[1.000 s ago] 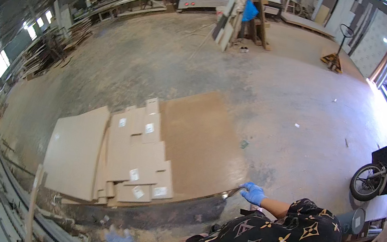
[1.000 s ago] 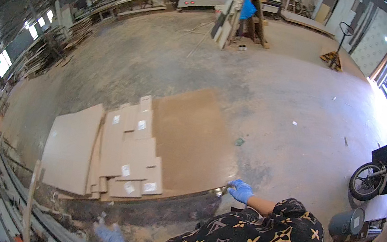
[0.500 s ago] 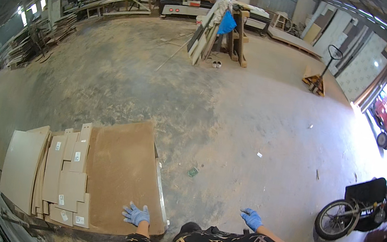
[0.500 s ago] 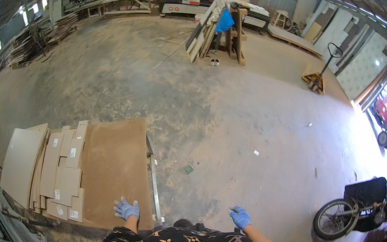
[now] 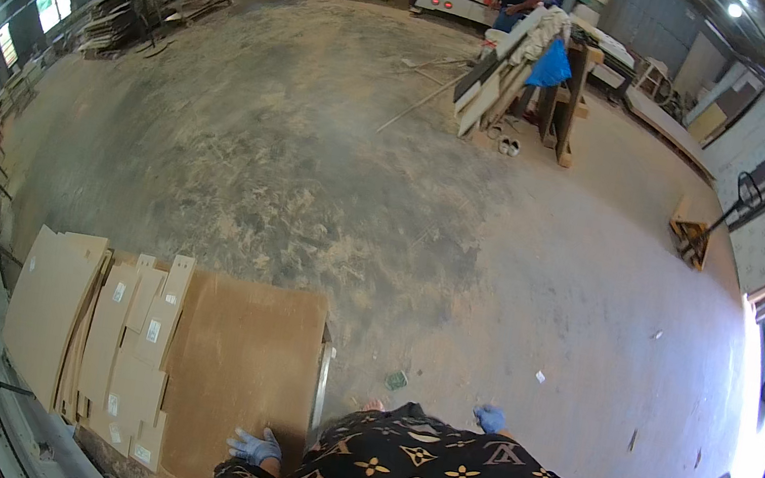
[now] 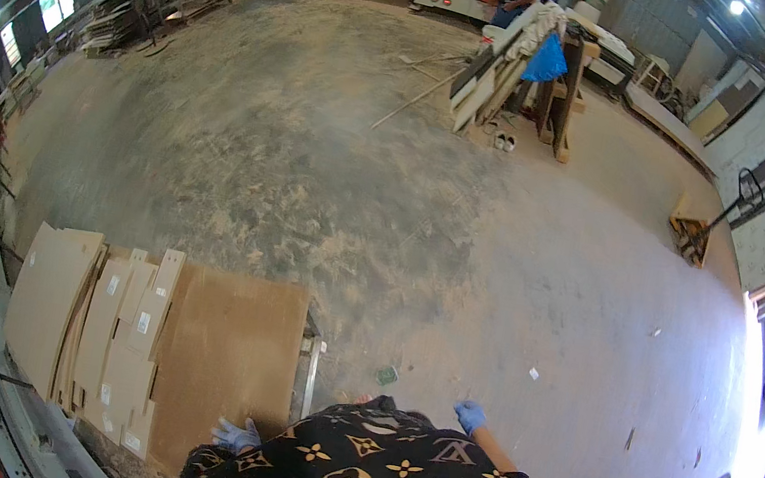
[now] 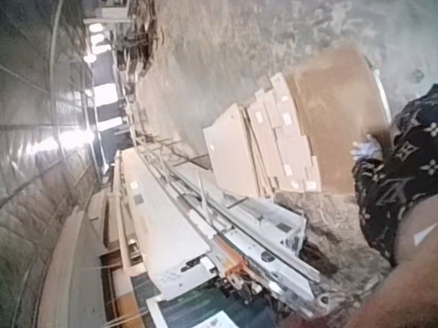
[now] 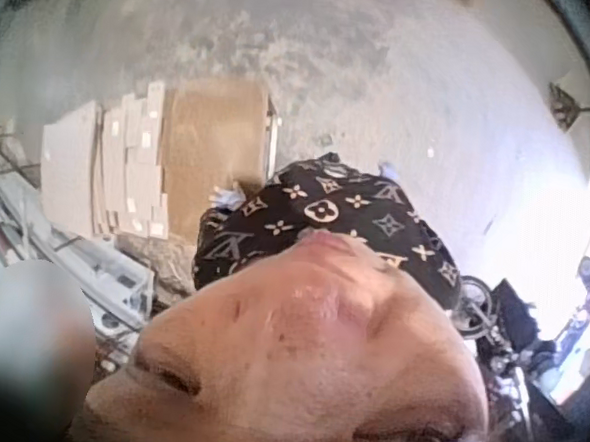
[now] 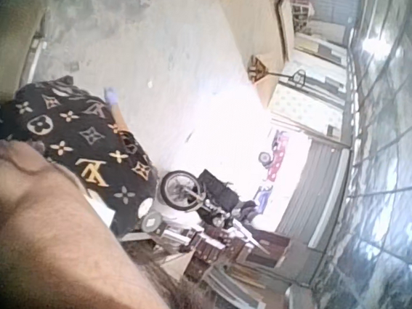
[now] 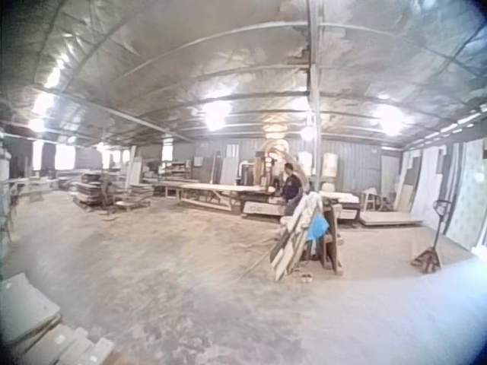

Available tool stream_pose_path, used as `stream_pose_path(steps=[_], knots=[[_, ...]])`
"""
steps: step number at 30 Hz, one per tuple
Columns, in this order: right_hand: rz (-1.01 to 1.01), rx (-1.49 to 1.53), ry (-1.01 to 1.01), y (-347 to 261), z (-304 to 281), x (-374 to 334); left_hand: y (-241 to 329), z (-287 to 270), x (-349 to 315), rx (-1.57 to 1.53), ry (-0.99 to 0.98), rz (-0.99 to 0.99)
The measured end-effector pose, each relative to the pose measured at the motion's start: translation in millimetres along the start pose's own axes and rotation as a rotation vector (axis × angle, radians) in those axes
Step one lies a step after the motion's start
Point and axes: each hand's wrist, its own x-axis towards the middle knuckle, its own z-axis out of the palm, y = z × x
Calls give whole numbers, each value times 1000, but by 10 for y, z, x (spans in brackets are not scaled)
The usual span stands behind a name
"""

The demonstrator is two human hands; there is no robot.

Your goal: The person repeatedly picks up flat wooden panels and feeds them into a processing machine, then stacks the processed pieces on the floor. The task involves handling multiple panels one at a time and maintaining a steady workflow.

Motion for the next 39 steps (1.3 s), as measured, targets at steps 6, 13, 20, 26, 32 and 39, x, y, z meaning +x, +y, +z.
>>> stream_pose_path(steps=[6,13,20,26,32,39], knots=[[-51,-440,-349,-106,-394,1211,1342,-342,558,41,-203,-170],[-354,-772,-261,-2103,-936,3345,2206,-222,708,-5,75,-348],[-791,-517,-24,-6486,-547,3899,3101,-474,752,136,179,-578],[-980,-168,-451,-7779,699,3413,3476,-593,1208,66,249,-583],[-958,-407,-758,-7641,1324,3269,3279,-560,1427,-118,103,-640],[-1018,-707,-769,-7898,1567,3475,3115,85,864,-485,54,-729]])
